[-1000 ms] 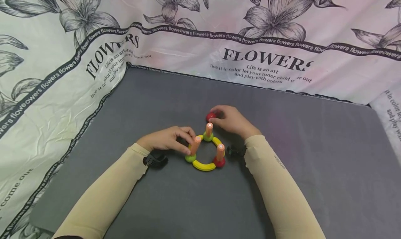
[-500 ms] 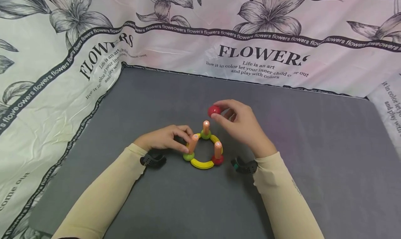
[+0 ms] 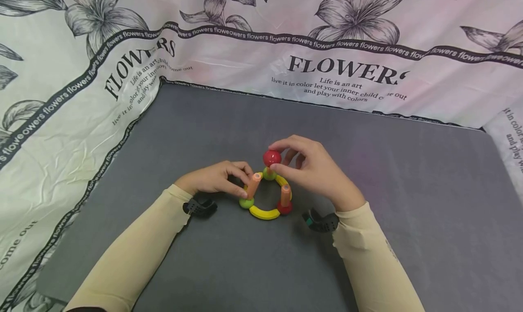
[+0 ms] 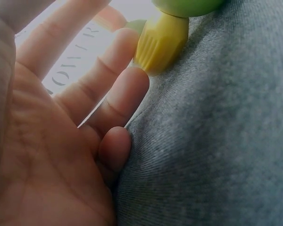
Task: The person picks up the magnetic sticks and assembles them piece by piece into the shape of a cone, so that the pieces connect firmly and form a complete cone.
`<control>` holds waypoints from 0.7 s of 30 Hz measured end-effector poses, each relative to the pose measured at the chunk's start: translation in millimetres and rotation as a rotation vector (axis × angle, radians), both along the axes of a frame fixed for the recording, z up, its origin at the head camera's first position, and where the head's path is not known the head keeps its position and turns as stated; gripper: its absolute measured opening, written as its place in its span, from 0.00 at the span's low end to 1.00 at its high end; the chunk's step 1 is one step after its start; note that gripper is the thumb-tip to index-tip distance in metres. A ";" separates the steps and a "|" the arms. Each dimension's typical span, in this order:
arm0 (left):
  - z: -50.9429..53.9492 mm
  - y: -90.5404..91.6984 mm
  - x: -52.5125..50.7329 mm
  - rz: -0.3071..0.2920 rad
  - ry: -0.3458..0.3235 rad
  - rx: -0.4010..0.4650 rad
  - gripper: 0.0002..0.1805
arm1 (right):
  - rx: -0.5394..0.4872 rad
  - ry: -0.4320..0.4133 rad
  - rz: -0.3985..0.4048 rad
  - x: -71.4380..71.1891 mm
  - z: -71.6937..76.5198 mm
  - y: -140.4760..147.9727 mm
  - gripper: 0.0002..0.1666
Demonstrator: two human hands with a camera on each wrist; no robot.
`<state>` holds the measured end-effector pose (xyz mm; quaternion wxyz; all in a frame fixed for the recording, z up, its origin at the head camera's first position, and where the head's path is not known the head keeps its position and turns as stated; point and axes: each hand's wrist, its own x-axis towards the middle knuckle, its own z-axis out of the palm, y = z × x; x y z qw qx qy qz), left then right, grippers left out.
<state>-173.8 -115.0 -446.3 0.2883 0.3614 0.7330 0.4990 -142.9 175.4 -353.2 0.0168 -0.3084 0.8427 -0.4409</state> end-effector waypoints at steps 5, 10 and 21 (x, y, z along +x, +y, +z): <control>1.4 0.8 -0.7 -0.002 0.011 -0.003 0.12 | 0.001 -0.008 0.023 -1.3 -1.7 -1.2 0.21; 2.1 0.9 -1.2 0.000 0.021 0.005 0.12 | 0.011 -0.030 0.068 -0.5 -1.0 -3.1 0.21; -0.3 1.5 0.5 0.009 0.019 0.020 0.10 | 0.096 -0.065 0.138 5.4 2.3 -6.4 0.25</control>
